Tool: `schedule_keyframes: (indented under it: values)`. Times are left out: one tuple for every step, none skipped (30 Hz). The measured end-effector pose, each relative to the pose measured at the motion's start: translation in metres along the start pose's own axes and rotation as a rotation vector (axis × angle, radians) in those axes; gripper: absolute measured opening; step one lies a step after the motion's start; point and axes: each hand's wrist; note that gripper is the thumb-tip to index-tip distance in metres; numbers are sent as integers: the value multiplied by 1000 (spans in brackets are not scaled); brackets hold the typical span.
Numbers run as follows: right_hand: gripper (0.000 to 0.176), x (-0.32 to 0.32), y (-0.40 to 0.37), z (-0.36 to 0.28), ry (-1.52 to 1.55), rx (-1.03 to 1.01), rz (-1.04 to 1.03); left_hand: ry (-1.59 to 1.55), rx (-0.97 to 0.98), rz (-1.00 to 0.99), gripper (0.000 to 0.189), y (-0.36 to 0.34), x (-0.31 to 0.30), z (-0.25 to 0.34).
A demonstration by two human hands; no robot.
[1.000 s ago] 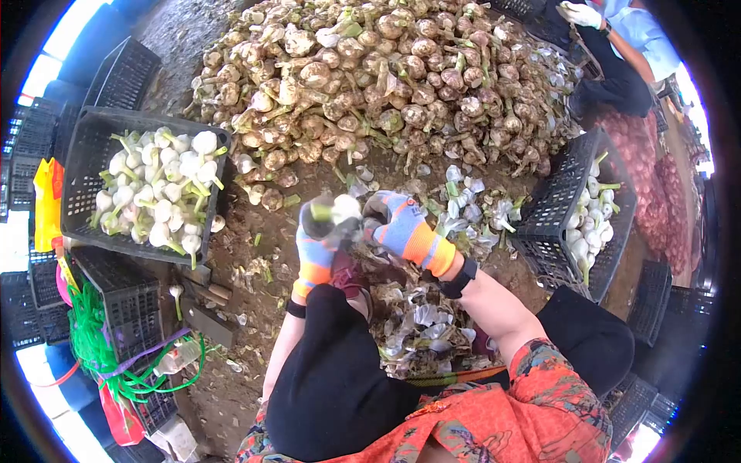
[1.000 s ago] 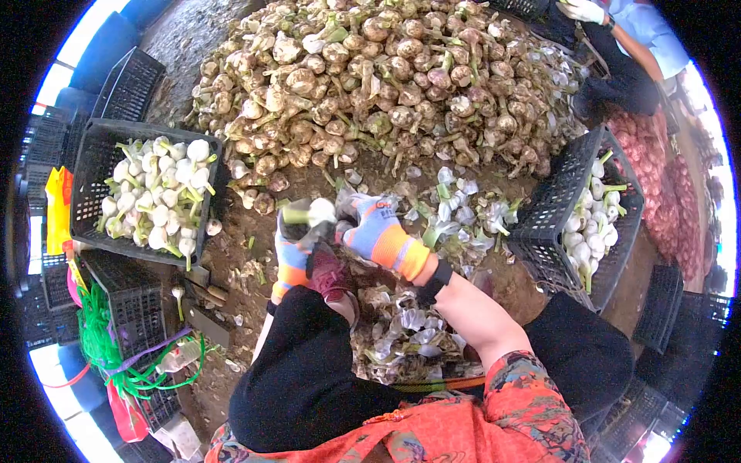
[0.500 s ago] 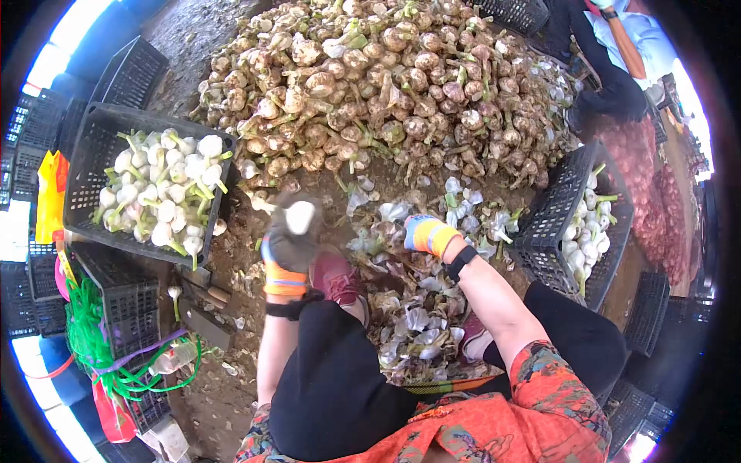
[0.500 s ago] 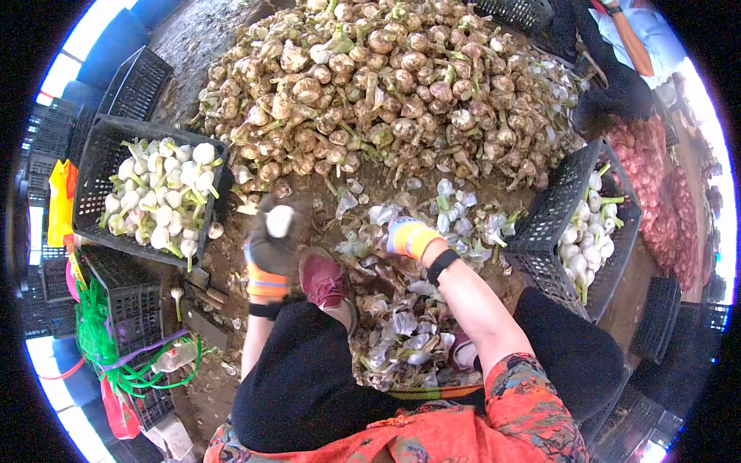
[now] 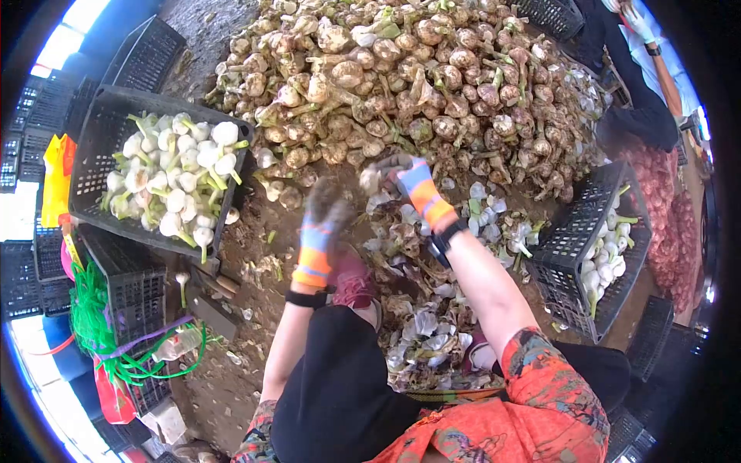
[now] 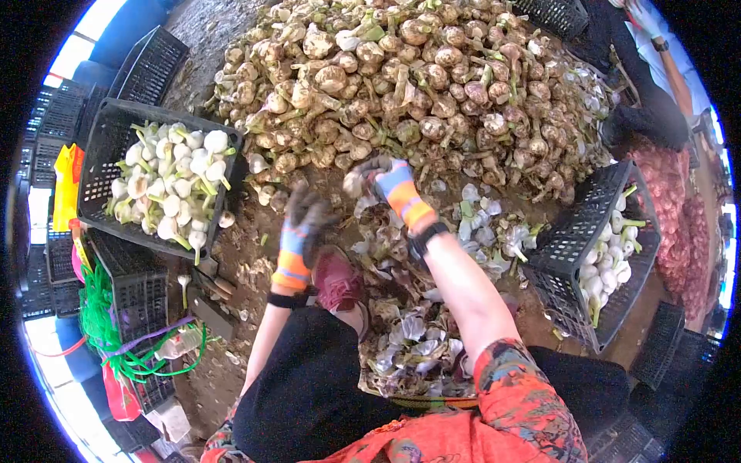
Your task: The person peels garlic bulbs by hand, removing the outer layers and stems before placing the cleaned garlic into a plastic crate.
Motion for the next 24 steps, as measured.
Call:
schedule_keyframes:
  values:
    - [19,5,-22,-10,-37,36,-45,-41,7,-107,54,1,5,-15]
    - [18,9,-41,-19,-74,68,-88,-80,16,-218,55,3,8,-25]
    - [22,13,-61,-27,138,-14,-189,-82,16,-227,55,1,8,-32]
    - [22,16,-70,-25,137,-21,-181,23,51,-233,55,-1,9,-36]
    - [25,21,-76,-22,286,-92,-138,128,87,-240,56,-3,10,-39]
    - [29,21,-81,-19,437,-166,-95,129,91,-254,56,-5,13,-37]
    - [27,18,-83,-13,423,-176,-167,10,130,-257,56,-6,14,-35]
    - [27,16,-85,-8,425,-184,-162,-109,165,-257,56,-8,14,-34]
    - [27,21,-90,-11,524,-127,-171,-210,13,-239,58,-12,12,-32]
    - [27,27,-92,-13,622,-68,-183,-210,12,-242,58,-13,13,-33]
    - [29,33,-93,-14,625,-79,-154,-233,70,-203,58,-13,14,-33]
    - [29,37,-96,-18,622,-79,-151,-258,126,-162,57,-13,15,-33]
    - [27,41,-99,-24,563,-98,-138,-263,71,-145,54,-14,16,-32]
    - [26,43,-100,-26,504,-115,-125,-267,70,-141,54,-13,16,-35]
    - [24,45,-99,-26,513,-78,-131,-139,226,-112,54,-11,17,-41]
    - [24,43,-90,-12,513,-75,-128,-7,379,-83,55,-9,18,-44]
    - [22,37,-75,15,418,-68,-43,291,547,-14,56,-12,28,-32]
    - [20,39,-70,19,321,-62,39,292,548,-15,56,-11,26,-33]
    - [17,36,-70,23,580,12,9,340,548,-18,56,-9,23,-32]
    - [17,36,-69,27,580,14,7,389,549,-21,57,-9,20,-32]
    - [15,38,-68,28,355,-150,-29,390,549,-21,57,-8,17,-37]
    - [14,38,-67,29,128,-311,-64,310,555,-42,58,-7,15,-42]
    - [14,34,-70,29,127,-312,-63,229,559,-64,59,-6,12,-47]
    - [13,36,-82,9,-321,-619,-92,228,558,-65,59,-6,13,-48]
Point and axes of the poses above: each hand's wrist, its own y-axis towards the middle knuckle, its own x-axis out of the palm, z = x × y, and after that the axes turned 2 degrees about y, right-handed
